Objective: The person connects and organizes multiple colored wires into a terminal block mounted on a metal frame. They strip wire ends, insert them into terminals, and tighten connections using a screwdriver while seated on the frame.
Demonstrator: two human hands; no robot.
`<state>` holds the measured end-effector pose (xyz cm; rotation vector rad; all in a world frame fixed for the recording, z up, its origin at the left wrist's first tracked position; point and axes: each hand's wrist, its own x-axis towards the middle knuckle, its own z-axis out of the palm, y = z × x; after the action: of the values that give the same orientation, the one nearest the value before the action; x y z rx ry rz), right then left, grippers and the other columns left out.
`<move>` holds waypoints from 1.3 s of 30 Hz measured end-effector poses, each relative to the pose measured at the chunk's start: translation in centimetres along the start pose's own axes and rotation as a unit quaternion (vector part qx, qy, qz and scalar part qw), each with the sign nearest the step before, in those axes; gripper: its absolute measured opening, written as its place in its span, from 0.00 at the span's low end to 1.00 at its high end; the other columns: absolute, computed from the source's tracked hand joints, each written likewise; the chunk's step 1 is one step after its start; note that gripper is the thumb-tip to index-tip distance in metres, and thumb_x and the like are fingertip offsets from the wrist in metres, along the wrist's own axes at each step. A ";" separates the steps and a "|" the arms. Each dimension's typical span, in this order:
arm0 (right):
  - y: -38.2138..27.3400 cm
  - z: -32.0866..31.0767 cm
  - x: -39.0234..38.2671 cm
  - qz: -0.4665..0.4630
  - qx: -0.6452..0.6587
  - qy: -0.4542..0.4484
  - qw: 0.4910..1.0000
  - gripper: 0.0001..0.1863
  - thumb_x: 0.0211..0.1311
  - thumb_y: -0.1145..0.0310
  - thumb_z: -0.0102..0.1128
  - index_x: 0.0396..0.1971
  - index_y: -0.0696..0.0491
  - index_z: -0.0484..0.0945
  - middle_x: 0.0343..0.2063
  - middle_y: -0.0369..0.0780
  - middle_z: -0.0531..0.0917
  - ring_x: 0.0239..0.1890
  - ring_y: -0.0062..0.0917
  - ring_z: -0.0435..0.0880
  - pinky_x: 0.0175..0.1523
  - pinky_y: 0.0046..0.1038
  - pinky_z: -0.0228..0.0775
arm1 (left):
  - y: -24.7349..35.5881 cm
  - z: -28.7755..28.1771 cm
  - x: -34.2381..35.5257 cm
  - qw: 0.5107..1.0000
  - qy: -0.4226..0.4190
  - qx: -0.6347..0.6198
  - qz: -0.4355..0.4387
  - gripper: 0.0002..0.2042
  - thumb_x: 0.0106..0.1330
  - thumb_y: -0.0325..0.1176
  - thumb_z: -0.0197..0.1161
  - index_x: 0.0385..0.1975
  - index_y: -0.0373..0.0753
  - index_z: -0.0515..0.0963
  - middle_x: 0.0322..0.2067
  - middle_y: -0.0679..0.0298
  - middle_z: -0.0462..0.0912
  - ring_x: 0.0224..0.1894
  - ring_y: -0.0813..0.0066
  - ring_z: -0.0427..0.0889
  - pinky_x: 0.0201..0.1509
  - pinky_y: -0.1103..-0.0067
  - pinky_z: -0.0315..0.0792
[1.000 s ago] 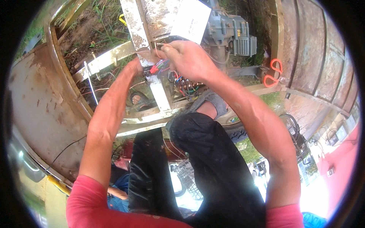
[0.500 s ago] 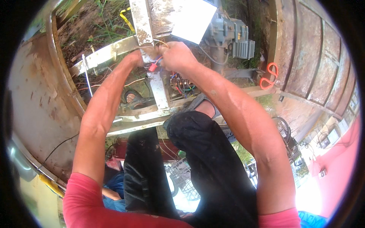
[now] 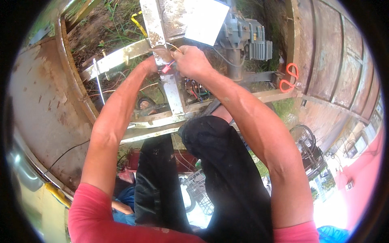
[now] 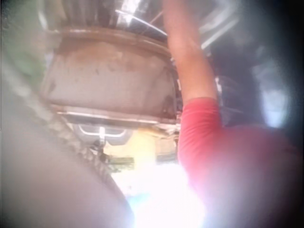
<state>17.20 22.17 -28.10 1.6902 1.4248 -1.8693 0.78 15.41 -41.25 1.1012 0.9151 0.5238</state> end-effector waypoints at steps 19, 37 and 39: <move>-0.4 -2.8 -6.0 -0.099 0.131 0.012 0.986 0.16 0.79 0.62 0.48 0.43 0.60 0.77 0.23 0.33 0.75 0.21 0.17 0.72 0.29 0.24 0.69 | 8.3 4.3 -10.2 0.883 0.381 -0.171 -0.215 0.13 0.71 0.28 0.60 0.53 0.34 0.81 0.43 0.62 0.87 0.39 0.78 0.85 0.41 0.80 0.78; 0.6 0.9 -9.9 -0.160 -0.012 0.031 0.987 0.21 0.76 0.56 0.46 0.40 0.60 0.79 0.26 0.47 0.83 0.29 0.35 0.85 0.39 0.38 0.75 | 19.1 2.4 -8.5 0.957 0.192 0.216 -0.035 0.09 0.65 0.31 0.65 0.42 0.36 0.86 0.38 0.54 0.86 0.42 0.61 0.86 0.48 0.70 0.78; 0.8 1.0 -9.9 -0.158 -0.011 0.012 0.987 0.22 0.75 0.56 0.47 0.45 0.62 0.79 0.28 0.46 0.84 0.30 0.32 0.85 0.38 0.37 0.75 | 19.0 2.5 -9.1 0.954 0.178 0.231 -0.063 0.10 0.65 0.31 0.65 0.42 0.35 0.86 0.38 0.54 0.86 0.41 0.61 0.86 0.48 0.70 0.78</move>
<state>20.11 16.96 -20.07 1.5550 1.8050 -1.9834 -0.72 14.61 -20.14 1.3799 1.4663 0.4178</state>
